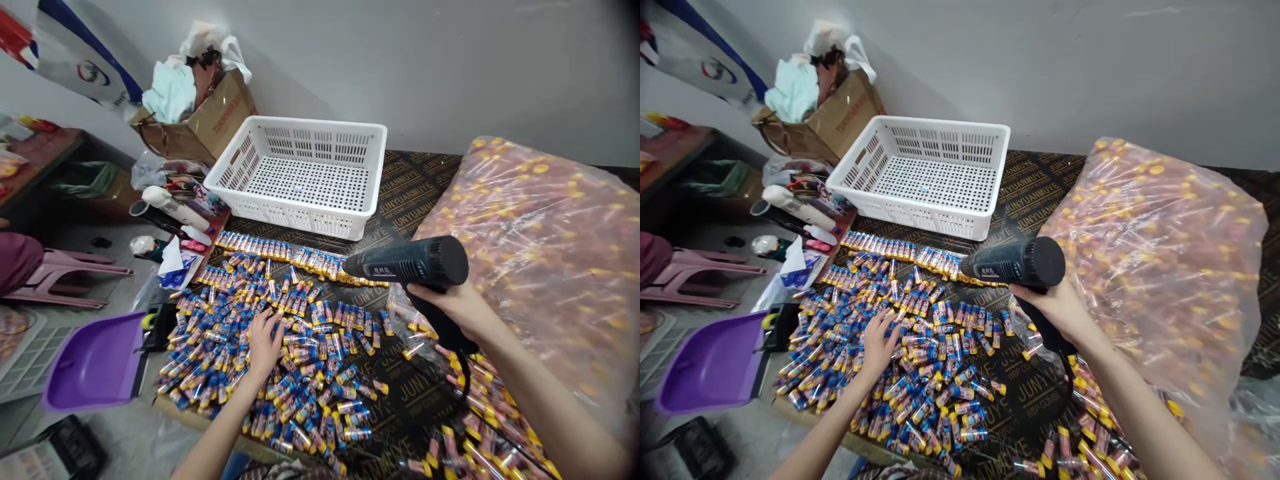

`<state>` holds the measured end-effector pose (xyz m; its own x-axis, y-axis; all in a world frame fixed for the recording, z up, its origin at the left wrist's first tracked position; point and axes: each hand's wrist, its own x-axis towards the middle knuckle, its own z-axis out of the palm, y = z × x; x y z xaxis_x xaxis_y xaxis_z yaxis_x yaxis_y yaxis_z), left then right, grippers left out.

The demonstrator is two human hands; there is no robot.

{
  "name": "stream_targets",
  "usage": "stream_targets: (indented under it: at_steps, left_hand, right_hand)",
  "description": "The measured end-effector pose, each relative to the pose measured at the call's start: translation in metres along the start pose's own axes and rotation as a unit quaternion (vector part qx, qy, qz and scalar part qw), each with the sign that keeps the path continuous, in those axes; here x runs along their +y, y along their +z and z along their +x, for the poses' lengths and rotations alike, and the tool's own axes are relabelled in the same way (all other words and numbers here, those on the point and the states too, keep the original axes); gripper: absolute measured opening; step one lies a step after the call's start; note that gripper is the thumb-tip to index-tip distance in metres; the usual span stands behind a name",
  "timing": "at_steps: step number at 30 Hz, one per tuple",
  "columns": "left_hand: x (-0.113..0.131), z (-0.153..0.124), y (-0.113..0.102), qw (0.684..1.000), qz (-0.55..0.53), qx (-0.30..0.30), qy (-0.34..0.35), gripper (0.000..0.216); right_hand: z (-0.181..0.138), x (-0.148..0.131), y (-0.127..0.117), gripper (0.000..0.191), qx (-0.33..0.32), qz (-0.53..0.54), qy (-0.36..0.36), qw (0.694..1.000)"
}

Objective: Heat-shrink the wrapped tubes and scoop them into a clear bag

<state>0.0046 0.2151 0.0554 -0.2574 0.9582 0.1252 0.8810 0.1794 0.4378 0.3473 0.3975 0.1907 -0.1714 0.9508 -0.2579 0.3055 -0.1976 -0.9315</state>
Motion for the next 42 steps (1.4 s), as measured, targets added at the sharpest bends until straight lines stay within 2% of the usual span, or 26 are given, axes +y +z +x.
stream_targets:
  at_steps: [4, 9, 12, 15, 20, 22, 24, 27, 30, 33, 37, 42]
  left_hand:
    - [-0.010, -0.025, -0.018, 0.998, -0.018, 0.014, -0.060, 0.025]
    - [-0.021, -0.049, -0.027, 0.994, -0.041, 0.031, -0.096, 0.024]
    - [-0.026, -0.059, -0.029, 0.993, -0.045, 0.027, -0.108, 0.025]
    - [-0.027, -0.066, -0.031, 0.992, -0.052, 0.022, -0.114, 0.024]
    - [-0.025, -0.070, -0.031, 0.992, -0.065, 0.020, -0.111, 0.023]
    - [-0.024, -0.071, -0.031, 0.991, -0.074, 0.015, -0.110, 0.024]
    - [-0.022, -0.072, -0.030, 0.990, -0.080, 0.010, -0.113, 0.025]
    - [-0.021, -0.073, -0.029, 0.990, -0.088, 0.007, -0.113, 0.026]
    - [-0.020, -0.075, -0.028, 0.990, -0.097, 0.009, -0.105, 0.026]
    - [-0.021, -0.076, -0.028, 0.990, -0.101, 0.008, -0.103, 0.026]
    - [-0.023, -0.077, -0.027, 0.990, -0.100, 0.003, -0.101, 0.029]
    - [-0.022, -0.074, -0.025, 0.989, -0.106, -0.002, -0.099, 0.030]
  right_hand:
    - [0.016, -0.016, 0.032, 0.049, -0.029, 0.004, -0.052, 0.998]
    - [0.037, -0.018, 0.078, 0.044, -0.064, 0.022, -0.084, 0.994]
    - [0.035, -0.021, 0.097, 0.043, -0.084, 0.038, -0.086, 0.992]
    - [0.020, -0.023, 0.103, 0.041, -0.128, 0.015, -0.071, 0.989]
    - [-0.015, -0.010, 0.086, 0.038, -0.205, -0.061, -0.064, 0.975]
    - [-0.026, -0.003, 0.075, 0.039, -0.218, -0.072, -0.056, 0.972]
    - [-0.035, 0.002, 0.063, 0.041, -0.186, -0.082, -0.040, 0.978]
    - [-0.046, 0.004, 0.047, 0.043, -0.095, -0.065, -0.009, 0.993]
    - [-0.052, 0.003, 0.030, 0.045, -0.001, 0.006, 0.042, 0.999]
    - [-0.052, 0.004, 0.011, 0.045, 0.074, 0.074, 0.095, 0.990]
    - [-0.046, 0.013, -0.016, 0.043, 0.128, 0.084, 0.093, 0.984]
    - [-0.044, 0.030, -0.036, 0.042, 0.150, 0.052, 0.099, 0.982]
